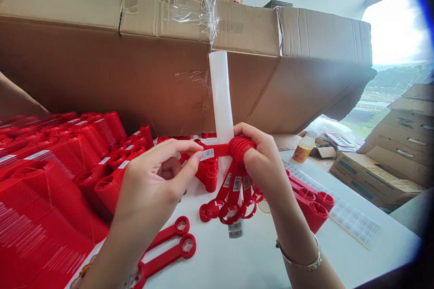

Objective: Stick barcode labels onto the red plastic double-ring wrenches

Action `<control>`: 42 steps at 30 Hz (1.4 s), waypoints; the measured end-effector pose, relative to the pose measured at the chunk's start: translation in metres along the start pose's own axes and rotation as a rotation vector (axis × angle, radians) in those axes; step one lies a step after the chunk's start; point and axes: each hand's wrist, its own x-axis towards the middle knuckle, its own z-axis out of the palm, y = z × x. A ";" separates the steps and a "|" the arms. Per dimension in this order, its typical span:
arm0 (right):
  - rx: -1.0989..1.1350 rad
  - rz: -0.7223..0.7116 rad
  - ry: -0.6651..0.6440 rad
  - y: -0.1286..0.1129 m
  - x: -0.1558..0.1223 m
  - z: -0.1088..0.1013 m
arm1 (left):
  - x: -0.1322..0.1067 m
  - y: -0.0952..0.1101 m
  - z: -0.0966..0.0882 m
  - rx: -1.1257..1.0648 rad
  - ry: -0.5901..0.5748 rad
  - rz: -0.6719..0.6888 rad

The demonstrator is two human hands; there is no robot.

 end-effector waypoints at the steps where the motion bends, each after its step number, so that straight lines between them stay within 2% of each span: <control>1: 0.000 0.003 -0.005 0.000 0.000 0.000 | 0.000 0.001 0.000 -0.001 0.000 -0.006; 8: -0.008 -0.012 0.013 0.002 0.001 0.000 | 0.001 0.001 0.001 -0.006 0.018 -0.062; 12: 0.001 0.004 -0.011 0.000 0.000 0.000 | 0.005 -0.005 -0.002 -0.002 -0.034 -0.043; 18: -0.002 -0.004 0.019 0.003 0.001 0.000 | 0.005 -0.010 -0.002 0.026 -0.011 0.016; 21: -0.003 0.016 -0.008 0.000 0.000 0.000 | 0.004 -0.012 0.000 0.112 0.025 0.070; 25: -0.055 0.016 0.005 0.003 0.001 0.005 | 0.008 -0.019 0.007 0.240 0.059 0.067; 29: -0.099 -0.033 0.026 0.016 0.008 0.010 | 0.018 -0.035 0.014 0.462 0.118 0.157; 32: -0.041 -0.035 0.041 0.024 0.015 0.011 | 0.026 -0.050 0.019 0.629 0.167 0.140; 38: 0.070 -0.029 0.015 0.036 0.019 0.023 | 0.029 -0.068 0.035 0.471 0.107 0.181; 42: 0.067 -0.037 0.011 0.039 0.021 0.026 | 0.031 -0.069 0.032 0.381 0.046 0.152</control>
